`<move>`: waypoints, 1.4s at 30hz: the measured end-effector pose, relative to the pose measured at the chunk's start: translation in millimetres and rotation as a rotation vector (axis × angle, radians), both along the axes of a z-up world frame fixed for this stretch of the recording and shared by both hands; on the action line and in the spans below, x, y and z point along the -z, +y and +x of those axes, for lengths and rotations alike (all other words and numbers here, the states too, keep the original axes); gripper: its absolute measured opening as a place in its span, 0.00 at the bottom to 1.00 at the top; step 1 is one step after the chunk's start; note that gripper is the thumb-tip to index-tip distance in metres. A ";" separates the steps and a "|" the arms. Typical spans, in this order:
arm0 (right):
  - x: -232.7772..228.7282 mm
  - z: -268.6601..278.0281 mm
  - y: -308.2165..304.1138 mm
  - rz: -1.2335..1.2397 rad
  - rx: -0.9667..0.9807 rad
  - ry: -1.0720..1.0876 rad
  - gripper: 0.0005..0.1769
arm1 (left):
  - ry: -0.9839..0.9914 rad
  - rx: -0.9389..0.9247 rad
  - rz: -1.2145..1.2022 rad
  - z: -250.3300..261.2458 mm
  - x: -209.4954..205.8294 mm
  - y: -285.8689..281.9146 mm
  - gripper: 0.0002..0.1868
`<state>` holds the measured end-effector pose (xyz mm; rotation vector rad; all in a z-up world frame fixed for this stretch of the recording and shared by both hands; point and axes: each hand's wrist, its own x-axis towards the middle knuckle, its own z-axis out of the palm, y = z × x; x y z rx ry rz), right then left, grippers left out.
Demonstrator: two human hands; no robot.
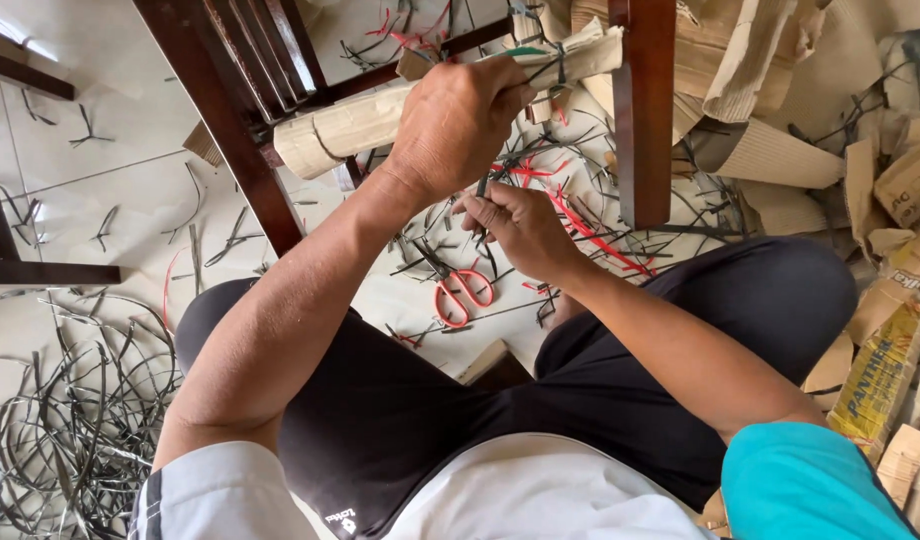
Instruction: The person sits on the floor and wraps a rolled cardboard tube around the legs of an overturned wooden chair. They secure the cardboard using black plastic ties, cutting the excess with scissors.
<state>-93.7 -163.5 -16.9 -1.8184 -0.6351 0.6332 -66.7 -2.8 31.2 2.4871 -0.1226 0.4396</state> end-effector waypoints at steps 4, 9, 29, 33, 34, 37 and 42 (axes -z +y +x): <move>30.5 18.5 4.1 0.074 -0.162 0.106 0.17 | -0.024 0.048 -0.098 0.8 -4.2 6.5 0.03; 85.1 31.4 23.2 0.064 0.049 0.568 0.32 | -0.033 0.202 -0.125 4.4 -4.3 28.8 0.08; 325.8 -75.8 14.4 -0.889 -0.417 -0.462 0.33 | 0.480 0.033 -0.449 -33.9 -33.5 68.5 0.08; 329.1 -59.6 1.4 -0.754 -0.380 -0.246 0.43 | 0.474 0.082 -0.579 -31.2 -38.6 69.4 0.08; 308.7 -50.6 6.3 -0.759 -0.373 -0.248 0.43 | 0.470 0.089 -0.580 -29.6 -41.2 72.3 0.08; 228.6 -30.1 10.8 -0.527 -0.229 0.596 0.38 | 0.490 0.172 -0.659 -28.3 -45.2 77.0 0.07; 88.0 -11.2 -10.2 -0.243 -0.368 0.692 0.34 | 0.490 0.252 -0.759 -29.6 -45.3 79.5 0.06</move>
